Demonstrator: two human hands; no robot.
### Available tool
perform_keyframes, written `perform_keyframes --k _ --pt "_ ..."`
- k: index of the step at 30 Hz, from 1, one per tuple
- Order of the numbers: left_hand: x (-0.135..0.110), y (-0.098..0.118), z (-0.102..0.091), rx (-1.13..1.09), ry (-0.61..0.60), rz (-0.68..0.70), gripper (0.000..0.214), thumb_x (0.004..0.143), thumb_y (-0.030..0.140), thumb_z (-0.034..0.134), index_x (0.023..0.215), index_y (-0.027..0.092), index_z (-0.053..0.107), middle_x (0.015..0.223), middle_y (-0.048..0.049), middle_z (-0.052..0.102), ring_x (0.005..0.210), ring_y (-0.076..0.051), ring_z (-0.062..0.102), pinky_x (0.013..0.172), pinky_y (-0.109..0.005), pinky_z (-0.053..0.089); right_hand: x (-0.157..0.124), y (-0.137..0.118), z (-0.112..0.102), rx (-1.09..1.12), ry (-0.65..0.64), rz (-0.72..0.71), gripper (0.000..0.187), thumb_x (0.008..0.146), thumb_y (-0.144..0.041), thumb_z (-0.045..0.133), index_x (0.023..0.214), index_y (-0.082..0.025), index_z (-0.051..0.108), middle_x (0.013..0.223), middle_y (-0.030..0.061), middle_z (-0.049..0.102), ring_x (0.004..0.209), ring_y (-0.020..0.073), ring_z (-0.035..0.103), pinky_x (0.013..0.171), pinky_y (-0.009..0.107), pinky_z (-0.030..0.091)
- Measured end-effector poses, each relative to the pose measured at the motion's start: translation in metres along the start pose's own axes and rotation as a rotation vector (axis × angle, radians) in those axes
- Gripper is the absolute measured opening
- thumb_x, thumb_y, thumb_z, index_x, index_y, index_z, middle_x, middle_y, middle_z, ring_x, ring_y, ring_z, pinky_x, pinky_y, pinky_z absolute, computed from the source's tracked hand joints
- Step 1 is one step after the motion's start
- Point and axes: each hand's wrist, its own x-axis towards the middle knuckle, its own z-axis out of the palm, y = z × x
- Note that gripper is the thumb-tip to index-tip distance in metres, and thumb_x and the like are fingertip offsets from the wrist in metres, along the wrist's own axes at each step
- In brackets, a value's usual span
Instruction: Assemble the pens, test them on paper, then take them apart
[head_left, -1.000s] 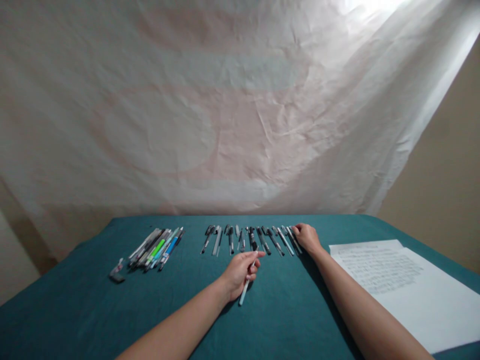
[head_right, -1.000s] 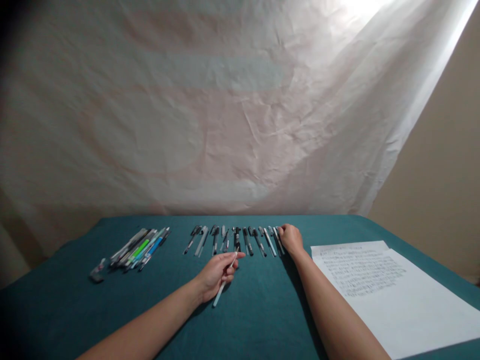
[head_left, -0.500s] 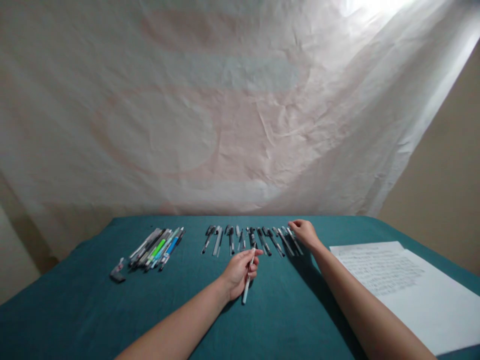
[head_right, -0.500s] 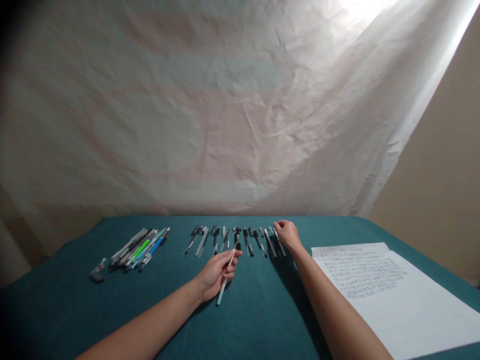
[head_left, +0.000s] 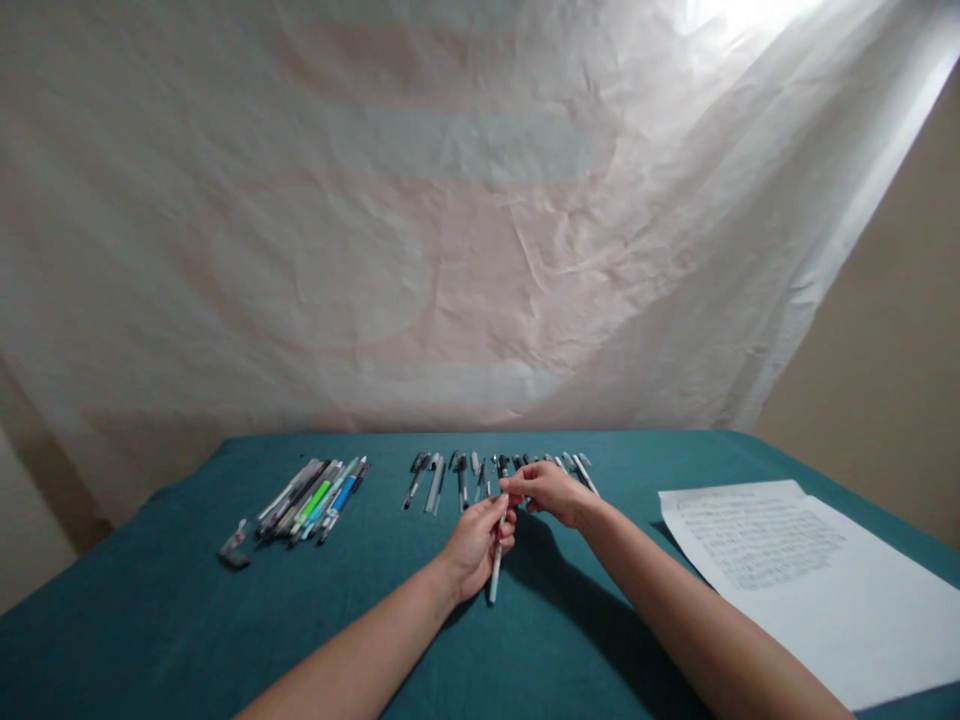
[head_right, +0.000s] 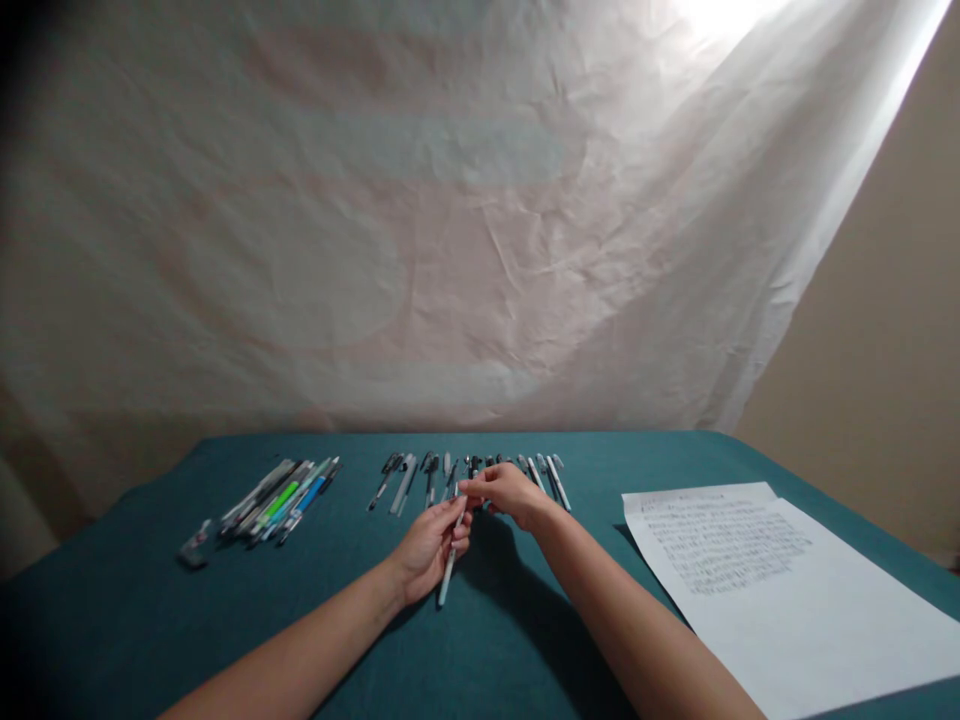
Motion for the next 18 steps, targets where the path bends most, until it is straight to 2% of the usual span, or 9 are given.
perform_keyframes --k 3,6,11,15,18 --pt "0.0008 -0.0008 -0.0003 0.015 0.038 0.007 0.019 0.074 0.027 0.057 0.081 0.011 0.049 0.067 0.0012 0.045 0.047 0.000 0.038 0.041 -0.011 0.029 0.0022 0.0011 -0.0025 -0.003 0.062 -0.019 0.035 0.057 -0.045 0.066 0.060 -0.011 0.055 0.050 -0.0035 0.047 0.042 0.0031 0.036 0.040 0.017 0.026" --pt "0.0008 -0.0017 0.0000 0.022 0.045 0.006 0.018 0.074 0.027 0.057 0.077 0.012 0.048 0.066 0.0012 0.046 0.047 0.000 0.038 0.040 -0.010 0.028 0.0030 0.0012 -0.0058 0.014 0.067 -0.021 0.036 0.056 -0.044 0.067 0.059 -0.010 0.056 0.047 -0.0043 0.044 0.042 0.0030 0.035 0.040 0.017 0.025" --pt "-0.0009 -0.0010 0.0017 -0.007 0.006 -0.023 0.020 0.076 0.031 0.053 0.081 0.011 0.050 0.066 -0.0001 0.048 0.046 -0.001 0.039 0.041 -0.011 0.031 0.0016 0.0001 -0.0090 0.128 -0.011 0.008 0.034 0.056 -0.040 0.069 0.068 -0.010 0.061 0.055 -0.0021 0.050 0.048 0.0041 0.040 0.044 0.017 0.028" --pt "-0.0013 0.0003 0.0024 -0.038 0.011 -0.027 0.020 0.078 0.029 0.051 0.084 0.011 0.052 0.066 -0.0008 0.048 0.046 -0.001 0.040 0.042 -0.011 0.031 -0.0011 -0.0016 -0.0085 0.214 -0.135 0.030 0.035 0.061 -0.040 0.066 0.081 -0.011 0.062 0.064 0.0007 0.055 0.055 0.0054 0.046 0.048 0.017 0.032" --pt "-0.0014 0.0010 0.0030 -0.042 0.004 -0.025 0.019 0.078 0.027 0.052 0.087 0.010 0.053 0.067 -0.0011 0.048 0.046 0.000 0.039 0.042 -0.011 0.030 -0.0009 -0.0003 -0.0045 0.205 -0.138 0.035 0.035 0.063 -0.044 0.063 0.076 -0.012 0.060 0.063 0.0004 0.055 0.055 0.0058 0.048 0.049 0.017 0.034"
